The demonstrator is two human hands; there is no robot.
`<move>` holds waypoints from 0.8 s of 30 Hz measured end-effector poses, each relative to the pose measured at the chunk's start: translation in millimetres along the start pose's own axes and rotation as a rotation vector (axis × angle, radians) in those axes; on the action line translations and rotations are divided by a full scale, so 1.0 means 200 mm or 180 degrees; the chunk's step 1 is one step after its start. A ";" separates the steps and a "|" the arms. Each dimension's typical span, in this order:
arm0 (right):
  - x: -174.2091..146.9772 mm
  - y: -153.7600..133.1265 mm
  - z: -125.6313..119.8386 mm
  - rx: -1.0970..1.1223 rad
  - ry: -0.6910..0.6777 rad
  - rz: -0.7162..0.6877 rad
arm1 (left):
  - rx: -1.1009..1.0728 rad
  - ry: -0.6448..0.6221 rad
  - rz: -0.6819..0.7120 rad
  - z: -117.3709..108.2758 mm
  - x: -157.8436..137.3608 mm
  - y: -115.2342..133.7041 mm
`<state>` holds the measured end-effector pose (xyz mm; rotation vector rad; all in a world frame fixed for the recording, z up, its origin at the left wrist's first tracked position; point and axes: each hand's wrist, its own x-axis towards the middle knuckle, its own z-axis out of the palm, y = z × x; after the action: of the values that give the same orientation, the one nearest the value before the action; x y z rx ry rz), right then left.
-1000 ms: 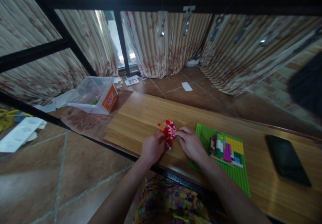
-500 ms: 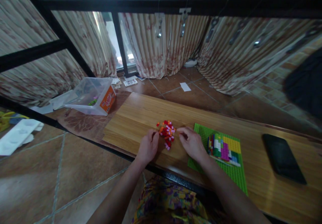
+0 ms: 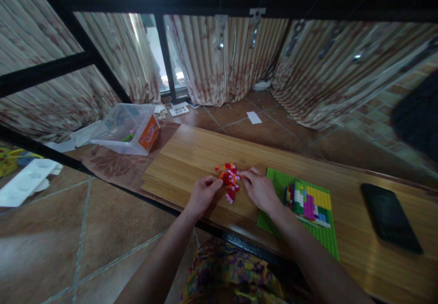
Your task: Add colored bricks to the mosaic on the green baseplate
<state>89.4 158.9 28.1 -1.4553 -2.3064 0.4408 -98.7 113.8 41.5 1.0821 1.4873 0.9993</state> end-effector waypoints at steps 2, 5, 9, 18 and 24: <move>-0.01 -0.01 -0.01 -0.0096 -0.0008 0.0076 | 0.0342 -0.0016 0.0149 0.01 0.01 0.00; -0.03 -0.02 -0.01 -0.0188 -0.0006 0.0191 | 0.0957 0.0023 0.0299 0.05 0.00 0.00; -0.03 -0.02 -0.01 -0.0147 0.0010 0.0261 | 0.1709 0.0173 0.0453 0.09 -0.01 0.00; -0.05 -0.01 0.00 0.0333 0.0205 0.0429 | 0.2484 0.0073 0.0601 0.09 0.01 -0.01; -0.07 -0.06 -0.01 0.0856 0.0279 0.0497 | 0.2585 -0.0056 0.0763 0.08 -0.01 -0.01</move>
<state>86.9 140.7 32.0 -1.4918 -1.9849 0.6884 -84.0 112.4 36.7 1.8649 1.8290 0.5174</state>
